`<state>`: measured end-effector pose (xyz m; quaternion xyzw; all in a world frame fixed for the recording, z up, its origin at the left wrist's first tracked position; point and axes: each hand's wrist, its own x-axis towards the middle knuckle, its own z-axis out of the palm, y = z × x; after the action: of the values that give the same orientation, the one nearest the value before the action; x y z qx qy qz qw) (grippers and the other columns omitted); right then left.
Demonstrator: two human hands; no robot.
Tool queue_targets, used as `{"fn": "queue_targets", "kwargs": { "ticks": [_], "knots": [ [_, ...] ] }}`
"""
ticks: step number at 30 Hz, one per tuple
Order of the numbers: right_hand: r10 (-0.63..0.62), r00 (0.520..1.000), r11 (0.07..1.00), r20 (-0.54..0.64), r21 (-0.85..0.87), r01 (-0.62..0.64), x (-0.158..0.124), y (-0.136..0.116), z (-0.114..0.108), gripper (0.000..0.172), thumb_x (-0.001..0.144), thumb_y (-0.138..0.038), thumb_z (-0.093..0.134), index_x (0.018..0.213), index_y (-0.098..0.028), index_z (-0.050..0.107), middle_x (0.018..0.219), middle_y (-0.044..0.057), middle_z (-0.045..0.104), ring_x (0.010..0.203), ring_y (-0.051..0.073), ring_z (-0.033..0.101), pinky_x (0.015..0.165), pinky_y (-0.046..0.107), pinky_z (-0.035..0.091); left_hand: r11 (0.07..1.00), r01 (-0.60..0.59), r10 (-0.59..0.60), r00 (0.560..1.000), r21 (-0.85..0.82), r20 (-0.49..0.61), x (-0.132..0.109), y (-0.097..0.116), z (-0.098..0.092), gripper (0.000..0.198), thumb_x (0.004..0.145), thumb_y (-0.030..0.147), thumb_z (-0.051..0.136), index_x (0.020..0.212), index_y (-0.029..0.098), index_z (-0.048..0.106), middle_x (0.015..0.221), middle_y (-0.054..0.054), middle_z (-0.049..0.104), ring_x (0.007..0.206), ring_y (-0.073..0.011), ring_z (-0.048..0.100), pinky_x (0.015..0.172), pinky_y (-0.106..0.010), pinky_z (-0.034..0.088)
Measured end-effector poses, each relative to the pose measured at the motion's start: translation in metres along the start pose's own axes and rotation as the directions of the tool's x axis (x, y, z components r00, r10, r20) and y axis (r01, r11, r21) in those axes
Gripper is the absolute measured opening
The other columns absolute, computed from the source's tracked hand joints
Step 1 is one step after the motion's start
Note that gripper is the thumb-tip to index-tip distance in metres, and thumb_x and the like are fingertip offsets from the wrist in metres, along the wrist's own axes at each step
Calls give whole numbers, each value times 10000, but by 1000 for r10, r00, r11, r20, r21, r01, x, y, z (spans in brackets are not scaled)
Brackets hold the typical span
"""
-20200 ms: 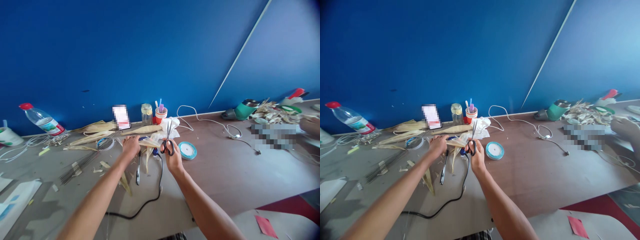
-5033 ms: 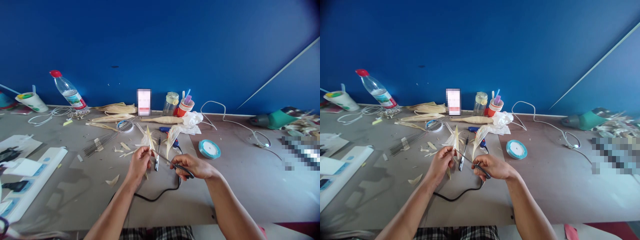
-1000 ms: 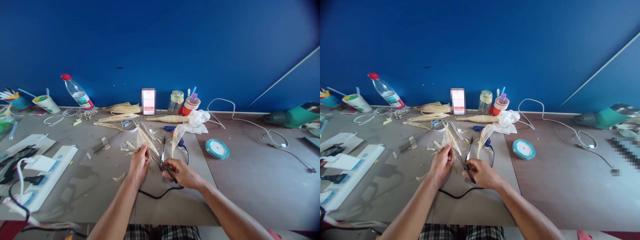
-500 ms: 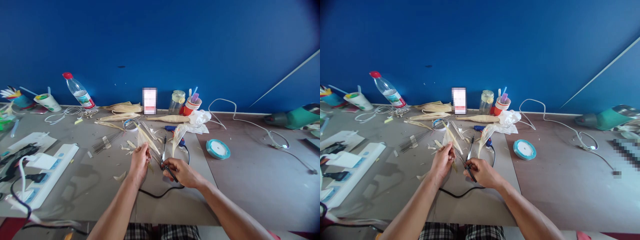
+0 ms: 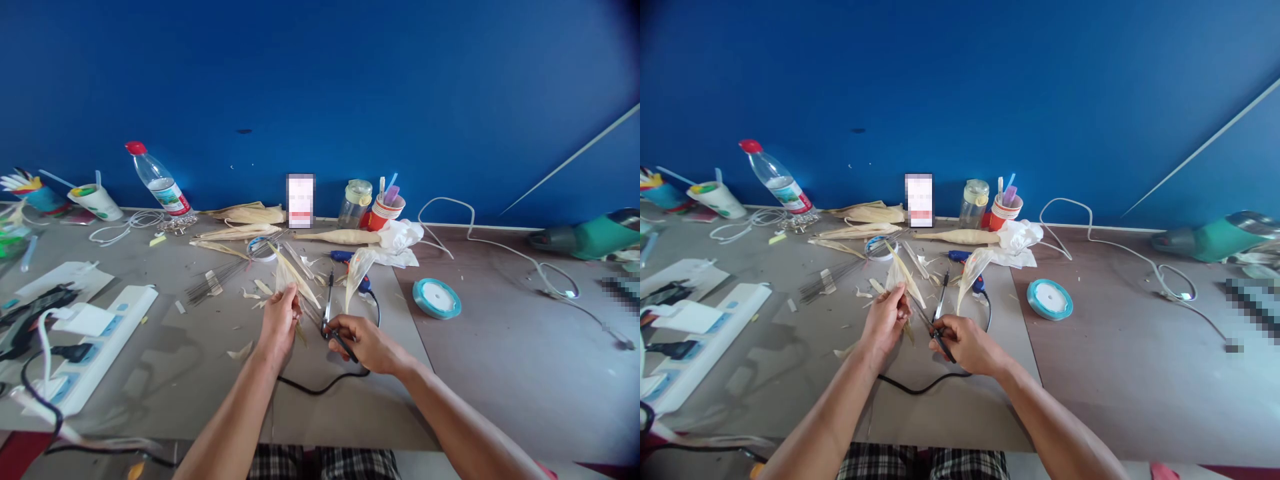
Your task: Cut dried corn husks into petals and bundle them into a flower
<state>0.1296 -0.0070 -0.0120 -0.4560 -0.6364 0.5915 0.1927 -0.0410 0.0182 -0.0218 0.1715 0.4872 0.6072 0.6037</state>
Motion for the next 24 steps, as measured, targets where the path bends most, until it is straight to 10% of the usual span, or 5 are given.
{"fn": "queue_targets", "kwargs": {
  "ticks": [8, 12, 18, 24],
  "knots": [
    [55, 990, 998, 127, -10, -54, -4, -3, -17, 327, 751, -403, 614, 963, -154, 599, 570, -24, 540, 514, 91, 440, 484, 208, 316, 999, -35, 35, 999, 39, -14, 0, 4, 0, 338, 640, 371, 682, 510, 170, 444, 384, 77, 387, 341, -32, 311, 410, -192, 278],
    [-113, 972, 976, 207, 206, 70, -8, -6, -40, 581, 677, -599, 629, 1025, -137, 573, 669, 15, 557, 588, 120, 472, 537, 236, 331, 993, -56, 60, 998, 100, -37, -2, 7, 0, 338, 658, 410, 664, 535, 176, 454, 367, 80, 368, 337, -38, 298, 403, -189, 266],
    [-184, 954, 881, -237, 390, 267, 1, 0, -43, 613, 674, -610, 624, 1079, -159, 534, 742, 45, 577, 710, 175, 507, 687, 303, 391, 958, -74, 18, 980, 278, 197, -9, 1, 0, 381, 681, 449, 666, 529, 171, 453, 392, 81, 318, 361, -39, 241, 399, -199, 204],
    [-86, 923, 836, -376, 477, 273, 12, -3, -26, 482, 626, -413, 733, 1003, -192, 528, 811, 18, 605, 712, 141, 541, 653, 250, 421, 868, -162, -111, 858, 470, 501, -24, -4, 6, 329, 682, 377, 698, 493, 142, 566, 423, 34, 404, 416, -63, 295, 427, -221, 179]
  ]
}}
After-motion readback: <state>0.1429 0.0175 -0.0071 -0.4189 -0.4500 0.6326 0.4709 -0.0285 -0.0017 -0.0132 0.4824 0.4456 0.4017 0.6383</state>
